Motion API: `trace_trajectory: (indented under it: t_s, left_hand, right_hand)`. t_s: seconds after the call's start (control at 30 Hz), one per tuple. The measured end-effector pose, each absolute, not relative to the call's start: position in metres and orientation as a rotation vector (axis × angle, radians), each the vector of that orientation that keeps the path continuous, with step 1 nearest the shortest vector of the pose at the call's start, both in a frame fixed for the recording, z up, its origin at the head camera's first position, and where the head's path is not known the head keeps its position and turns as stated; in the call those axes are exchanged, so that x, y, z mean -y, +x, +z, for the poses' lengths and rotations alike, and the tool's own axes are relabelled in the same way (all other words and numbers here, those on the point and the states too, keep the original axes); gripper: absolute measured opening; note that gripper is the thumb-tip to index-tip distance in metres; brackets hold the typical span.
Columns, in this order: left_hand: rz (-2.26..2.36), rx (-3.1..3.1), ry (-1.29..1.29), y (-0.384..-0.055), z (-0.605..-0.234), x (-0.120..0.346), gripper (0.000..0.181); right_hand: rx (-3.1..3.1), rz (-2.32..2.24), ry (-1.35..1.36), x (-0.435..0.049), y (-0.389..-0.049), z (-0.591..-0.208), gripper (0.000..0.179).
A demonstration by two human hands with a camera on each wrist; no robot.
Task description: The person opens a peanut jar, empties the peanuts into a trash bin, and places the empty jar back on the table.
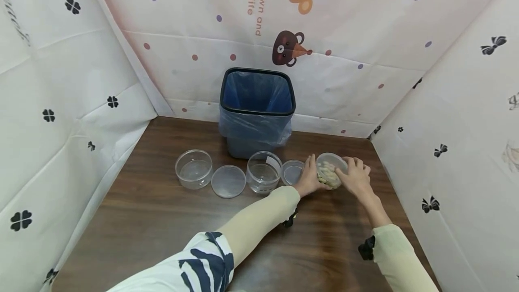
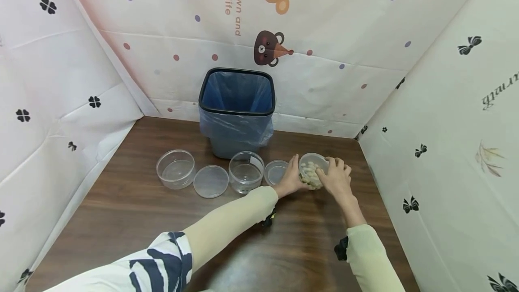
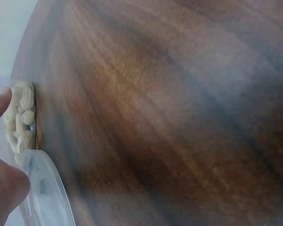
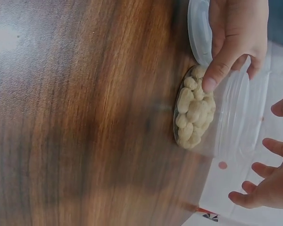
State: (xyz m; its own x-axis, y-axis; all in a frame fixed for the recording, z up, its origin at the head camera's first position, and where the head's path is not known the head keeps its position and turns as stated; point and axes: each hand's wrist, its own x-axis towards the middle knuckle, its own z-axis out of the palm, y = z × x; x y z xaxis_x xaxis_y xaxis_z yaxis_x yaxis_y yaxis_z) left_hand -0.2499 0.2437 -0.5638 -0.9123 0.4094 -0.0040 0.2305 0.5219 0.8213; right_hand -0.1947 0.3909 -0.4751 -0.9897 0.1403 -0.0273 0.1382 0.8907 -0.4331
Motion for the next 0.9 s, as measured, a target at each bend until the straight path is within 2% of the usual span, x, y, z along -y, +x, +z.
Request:
trace_trajectory:
  t_s: [0.47, 0.9]
  left_hand:
    - [1.400, -2.508, 0.565, -0.261, -0.567, -0.250, 0.136]
    - [1.208, -2.590, 0.515, -0.263, -0.555, -0.255, 0.131]
  right_hand:
    - [3.042, 0.810, -0.423, -0.411, -0.186, -0.491, 0.066]
    - [2.977, 0.873, -0.499, -0.415, -0.191, -0.503, 0.061]
